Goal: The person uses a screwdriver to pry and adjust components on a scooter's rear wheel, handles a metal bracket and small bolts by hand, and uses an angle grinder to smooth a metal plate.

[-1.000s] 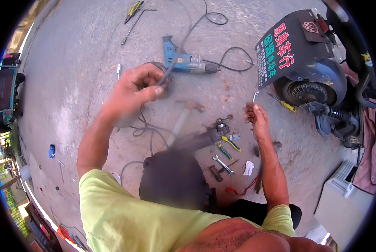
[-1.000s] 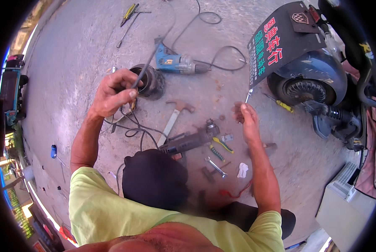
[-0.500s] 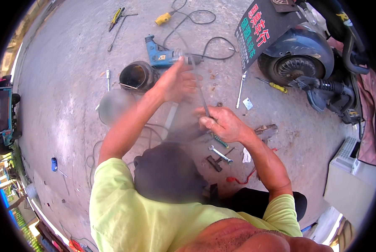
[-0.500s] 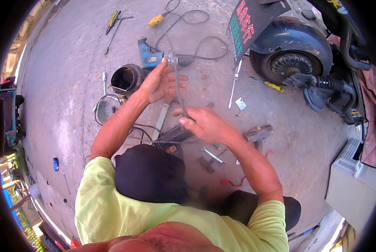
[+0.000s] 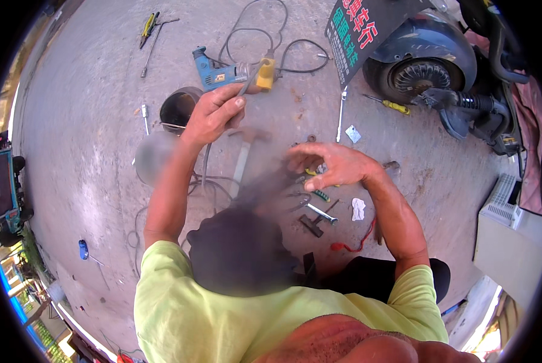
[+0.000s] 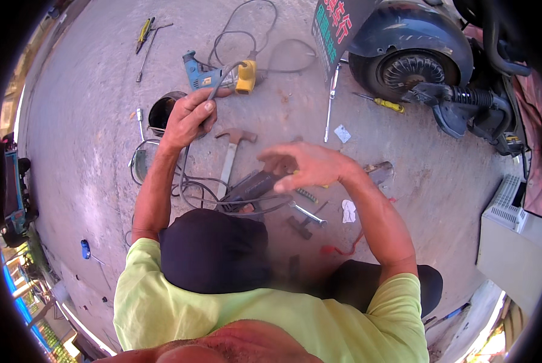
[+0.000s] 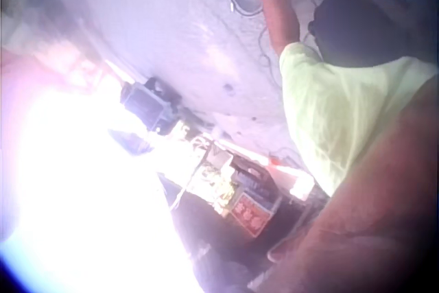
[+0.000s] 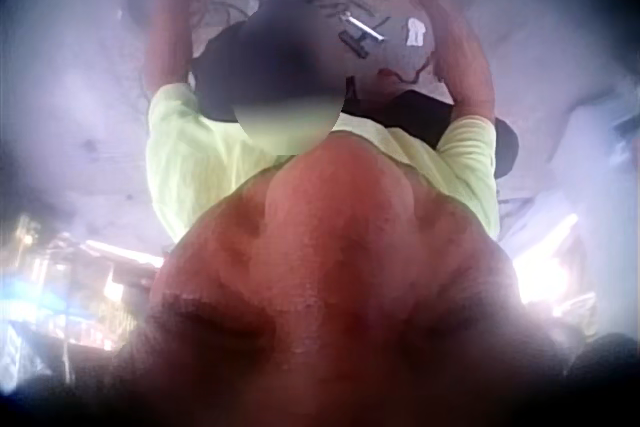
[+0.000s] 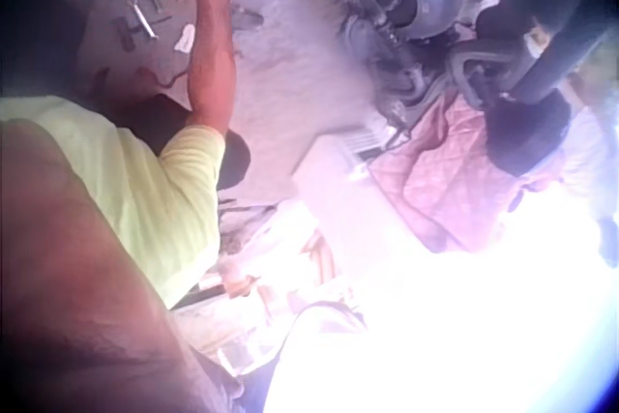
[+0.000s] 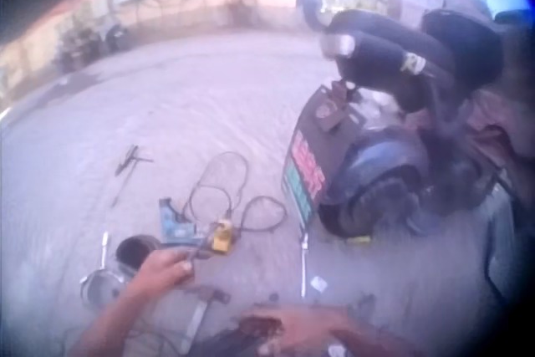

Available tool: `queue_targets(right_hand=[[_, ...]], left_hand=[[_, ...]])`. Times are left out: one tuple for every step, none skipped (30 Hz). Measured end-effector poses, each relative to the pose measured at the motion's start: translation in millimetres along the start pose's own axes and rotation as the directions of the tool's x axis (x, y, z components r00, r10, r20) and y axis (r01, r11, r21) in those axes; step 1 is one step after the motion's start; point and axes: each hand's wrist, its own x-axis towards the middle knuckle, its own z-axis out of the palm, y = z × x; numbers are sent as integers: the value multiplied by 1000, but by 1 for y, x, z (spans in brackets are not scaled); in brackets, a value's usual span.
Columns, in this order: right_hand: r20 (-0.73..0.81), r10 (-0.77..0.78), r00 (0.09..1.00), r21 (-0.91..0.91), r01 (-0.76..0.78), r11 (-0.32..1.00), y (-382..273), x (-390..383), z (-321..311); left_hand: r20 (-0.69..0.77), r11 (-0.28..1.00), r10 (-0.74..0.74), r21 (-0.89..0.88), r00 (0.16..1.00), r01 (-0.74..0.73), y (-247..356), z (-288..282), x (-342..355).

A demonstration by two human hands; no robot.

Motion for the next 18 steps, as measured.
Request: queue_targets(right_hand=[[-111,-13,994,117,26,993,-1,0,-13],[-360,-49,932,-73,24,997,3,6,-20],[-570,-126,812,-252,-26,967,5,14,-22],[-579,-213,787,-396,-43,917,9,23,-24],[-572,-299,764,-530,-67,845,13,32,-25],[-549,-384,742,-656,-97,748,16,41,-27],[-466,-397,791,-715,-72,696,24,45,-26],[-379,-402,834,-767,-40,641,37,50,-22],[-282,-401,872,-814,5,581,41,54,-18],[-231,-362,903,-813,25,581,45,57,-15],[-178,-320,930,-812,45,582,48,58,-12],[-120,-281,952,-809,71,583,50,60,-8],[-150,-289,945,-786,63,614,52,62,-4],[-181,-295,938,-763,56,644,57,63,2],[-211,-300,930,-741,48,670,60,66,5],[-347,-161,924,-546,-59,836,63,72,8],[-443,7,897,-308,-159,938,66,82,11],[-489,189,852,-50,-244,969,65,92,13]], left_hand=[[88,998,15,61,996,-20,1,-3,-13],[177,992,25,118,984,-46,3,-7,-21],[245,991,13,126,970,-45,8,-10,-27],[314,991,-6,132,949,-37,12,-13,-34],[382,990,-25,137,924,-29,16,-13,-39],[421,989,14,127,907,-74,16,-14,-42],[460,985,56,117,886,-123,18,-14,-43],[497,980,99,103,862,-172,18,-15,-43],[494,969,146,104,857,-225,18,-16,-44],[479,982,110,85,871,-171,20,-18,-45],[464,991,75,63,882,-117,23,-20,-46],[447,997,35,44,894,-62,25,-23,-49],[436,999,-4,44,900,-17,23,-28,-51],[447,999,31,22,894,-45,25,-28,-51],[457,997,69,-2,887,-77,28,-28,-51],[465,994,108,-25,879,-109,29,-28,-51],[488,991,136,-81,862,-110,23,-26,-49],[504,990,142,-78,852,-119,18,-23,-48]])
